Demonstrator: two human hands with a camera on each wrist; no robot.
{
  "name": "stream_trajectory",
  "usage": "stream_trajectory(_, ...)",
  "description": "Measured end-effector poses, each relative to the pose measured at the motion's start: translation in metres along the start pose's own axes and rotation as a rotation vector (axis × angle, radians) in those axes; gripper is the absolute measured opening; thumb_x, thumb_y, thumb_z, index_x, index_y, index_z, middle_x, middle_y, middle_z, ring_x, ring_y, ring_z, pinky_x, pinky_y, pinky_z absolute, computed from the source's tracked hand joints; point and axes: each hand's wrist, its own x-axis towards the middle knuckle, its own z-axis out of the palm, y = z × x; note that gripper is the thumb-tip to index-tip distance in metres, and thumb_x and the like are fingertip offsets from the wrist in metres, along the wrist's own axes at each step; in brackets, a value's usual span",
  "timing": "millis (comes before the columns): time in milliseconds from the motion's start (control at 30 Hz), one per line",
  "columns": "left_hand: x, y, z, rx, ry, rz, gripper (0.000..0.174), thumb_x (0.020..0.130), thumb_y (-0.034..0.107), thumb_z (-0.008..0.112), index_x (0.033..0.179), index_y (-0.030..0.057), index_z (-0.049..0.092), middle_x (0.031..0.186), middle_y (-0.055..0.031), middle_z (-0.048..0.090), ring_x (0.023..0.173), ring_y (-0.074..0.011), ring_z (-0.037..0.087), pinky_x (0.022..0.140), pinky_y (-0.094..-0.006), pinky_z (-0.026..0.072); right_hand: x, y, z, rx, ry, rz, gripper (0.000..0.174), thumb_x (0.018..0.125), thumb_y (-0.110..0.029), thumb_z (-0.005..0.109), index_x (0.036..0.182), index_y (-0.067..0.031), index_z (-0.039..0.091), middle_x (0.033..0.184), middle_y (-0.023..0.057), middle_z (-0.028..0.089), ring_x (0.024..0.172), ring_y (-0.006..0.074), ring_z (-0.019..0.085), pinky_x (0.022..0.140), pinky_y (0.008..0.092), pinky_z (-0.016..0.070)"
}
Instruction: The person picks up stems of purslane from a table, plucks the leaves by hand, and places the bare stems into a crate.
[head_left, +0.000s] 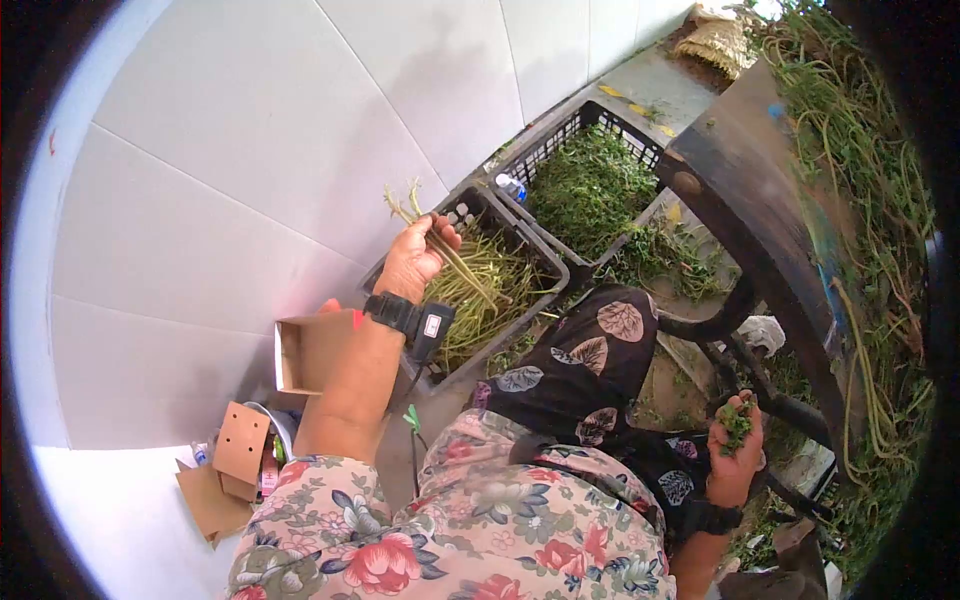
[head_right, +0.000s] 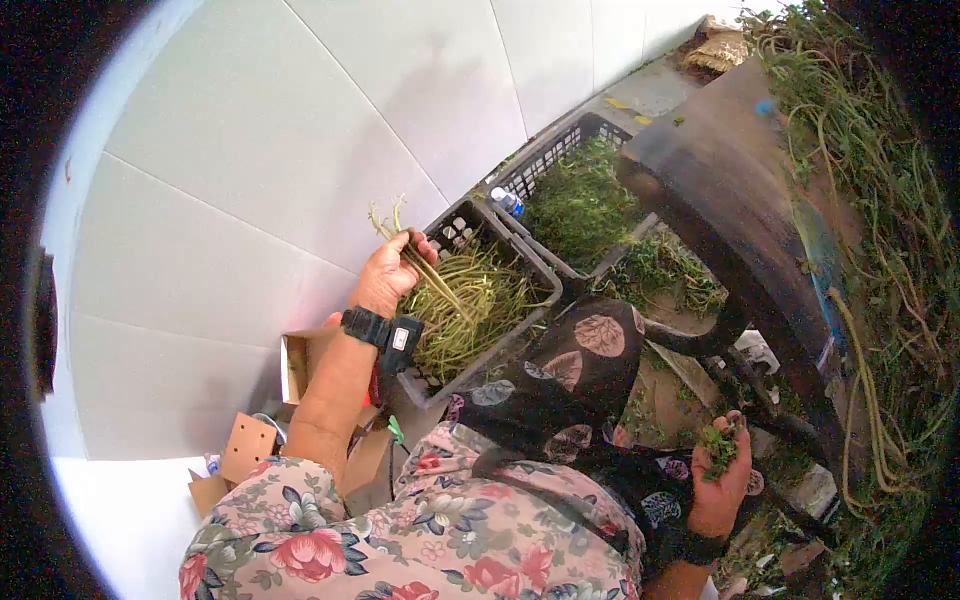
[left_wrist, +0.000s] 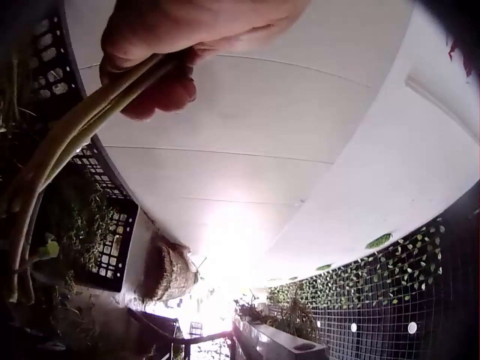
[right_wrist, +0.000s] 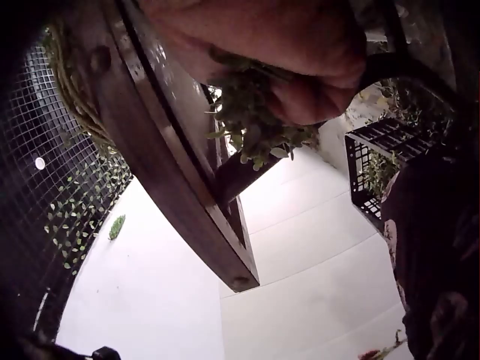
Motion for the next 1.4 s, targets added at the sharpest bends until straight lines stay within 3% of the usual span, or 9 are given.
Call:
stream_trajectory(233,0.028,-0.003,-0.031,-0.24,0.126,0.131,0.018,0.094,0.016,0.038,0.085,0.0045,0.048,0.071,-0.009,0.058,0.066,-0.0257,0.059,0.069,-0.0443,0.0497,0.007,-0.001,-0.01,-0.042,-0.144,0.039,0.022,0.092,-0.021,0.043,0.109,-0.01,0.051,0.092,0.0043,0.059,0.06,0.0102,0.052,0.041,0.0235,0.0378)
stream_trajectory(433,0.031,-0.054,-0.088,-0.039,0.249,-0.244,0.084,0.083,0.054,0.049,0.142,0.016,0.003,0.148,-0.0153,0.001,0.134,-0.0403,0.007,0.096,-0.0628,0.022,0.0,0.003,0.003,-0.132,-0.075,0.017,0.023,0.092,-0.024,0.045,0.109,-0.0109,0.051,0.093,0.0034,0.059,0.062,0.0099,0.054,0.043,0.0224,0.0402)
stream_trajectory(533,0.025,-0.094,-0.068,0.092,-0.32,-0.412,0.032,0.086,0.031,0.052,0.105,0.0056,0.051,0.112,-0.011,0.053,0.1,-0.0265,0.049,0.085,-0.0463,0.0405,-0.003,0.012,0.025,-0.352,0.019,-0.065,0.021,0.091,-0.023,0.047,0.107,-0.0107,0.053,0.091,0.0031,0.059,0.069,0.0101,0.055,0.051,0.0232,0.0435)
stream_trajectory(700,-0.121,-0.14,0.087,0.723,-1.199,-0.002,0.031,0.087,0.008,0.049,0.117,0.0057,0.046,0.115,-0.0089,0.053,0.102,-0.0194,0.054,0.083,-0.0385,0.0475,-0.015,0.034,0.093,-1.001,-0.069,-0.254,0.015,0.088,-0.019,0.051,0.097,-0.0083,0.055,0.086,0.0025,0.057,0.076,0.0096,0.052,0.068,0.0239,0.0426)
stream_trajectory(733,-0.127,-0.167,0.105,0.344,-0.906,-0.749,0.029,0.089,0.012,0.046,0.118,0.008,0.044,0.117,-0.008,0.05,0.099,-0.02,0.055,0.082,-0.0393,0.0498,-0.022,0.041,0.11,-1.017,-0.122,-0.266,0.013,0.087,-0.017,0.052,0.092,-0.0053,0.054,0.084,0.0025,0.056,0.076,0.0114,0.05,0.07,0.0257,0.0414)
stream_trajectory(900,-0.163,-0.204,0.125,-0.016,-0.81,-1.071,0.039,0.082,0.018,0.059,0.115,0.0075,0.041,0.102,-0.0089,0.054,0.095,-0.0235,0.055,0.078,-0.0425,0.0488,-0.019,0.061,0.12,-1.608,-0.24,-0.784,0.018,0.079,-0.015,0.057,0.091,-0.0016,0.053,0.083,0.0091,0.056,0.078,0.0226,0.053,0.073,0.0337,0.0434)
stream_trajectory(967,-0.166,-0.179,0.112,0.62,-1.269,0.008,0.061,0.066,0.006,0.068,0.119,0.0024,0.039,0.105,-0.012,0.054,0.101,-0.0267,0.053,0.085,-0.0348,0.0445,-0.021,0.063,0.121,-1.812,-0.309,-0.977,0.02,0.076,-0.014,0.058,0.093,-0.0026,0.054,0.087,0.0113,0.056,0.082,0.0273,0.055,0.076,0.0357,0.0438)
stream_trajectory(1167,-0.138,-0.189,0.089,0.842,-1.221,0.441,0.075,0.064,0.005,0.068,0.129,-0.0027,0.03,0.123,-0.0156,0.045,0.118,-0.0216,0.041,0.098,-0.0306,0.0336,-0.017,0.068,0.13,-1.799,-0.587,-0.951,0.035,0.075,-0.018,0.056,0.106,-0.0013,0.052,0.11,0.0176,0.052,0.111,0.0363,0.043,0.096,0.0441,0.0322)
stream_trajectory(1400,-0.145,-0.164,0.106,0.714,-1.193,0.057,0.072,0.069,0.006,0.068,0.131,-0.0016,0.031,0.129,-0.012,0.042,0.122,-0.0204,0.036,0.103,-0.0319,0.0285,-0.008,0.079,0.143,-1.54,-0.624,-0.976,0.044,0.08,-0.015,0.051,0.12,0.0012,0.043,0.129,0.0209,0.04,0.12,0.0359,0.039,0.1,0.0419,0.0296)
